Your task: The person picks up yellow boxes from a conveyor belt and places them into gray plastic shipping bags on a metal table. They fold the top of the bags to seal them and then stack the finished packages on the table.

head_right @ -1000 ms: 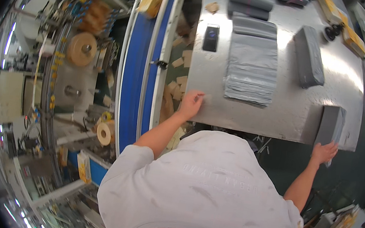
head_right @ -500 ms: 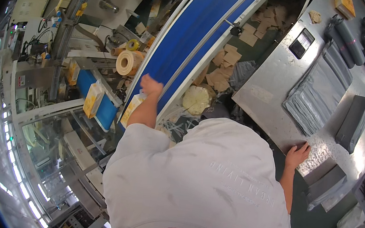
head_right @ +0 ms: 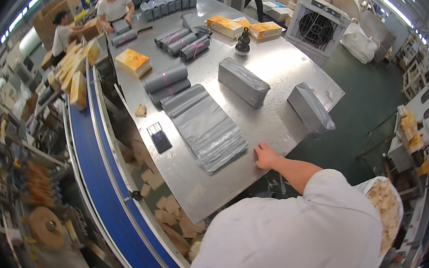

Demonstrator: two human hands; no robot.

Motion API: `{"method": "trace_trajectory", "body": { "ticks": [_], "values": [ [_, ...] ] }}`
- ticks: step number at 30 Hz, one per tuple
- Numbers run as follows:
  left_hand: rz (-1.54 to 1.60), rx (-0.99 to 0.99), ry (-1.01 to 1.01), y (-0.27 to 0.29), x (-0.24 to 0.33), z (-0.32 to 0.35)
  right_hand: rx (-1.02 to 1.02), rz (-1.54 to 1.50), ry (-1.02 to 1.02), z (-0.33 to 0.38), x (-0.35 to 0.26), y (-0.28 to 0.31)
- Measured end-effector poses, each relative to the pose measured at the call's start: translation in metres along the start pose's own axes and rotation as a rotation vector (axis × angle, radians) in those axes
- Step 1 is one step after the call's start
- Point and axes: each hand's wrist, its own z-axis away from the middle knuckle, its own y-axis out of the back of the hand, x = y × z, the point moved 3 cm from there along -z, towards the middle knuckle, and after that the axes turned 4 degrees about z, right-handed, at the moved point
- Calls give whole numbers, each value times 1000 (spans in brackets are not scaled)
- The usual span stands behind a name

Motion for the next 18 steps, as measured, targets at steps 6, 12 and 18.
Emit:
{"method": "trace_trajectory", "body": {
  "ticks": [6, 12, 18],
  "values": [
    [76, 162, -104, 40, 35, 28, 62, -7, 62, 18, 4, -2],
    [415, 700, -258, 169, 6, -6, 60, -119, 71, 9, 15, 12],
    [867, 774, -780, 370, 197, 72, 85, -413, 34, -7, 24, 24]
  ]
}}
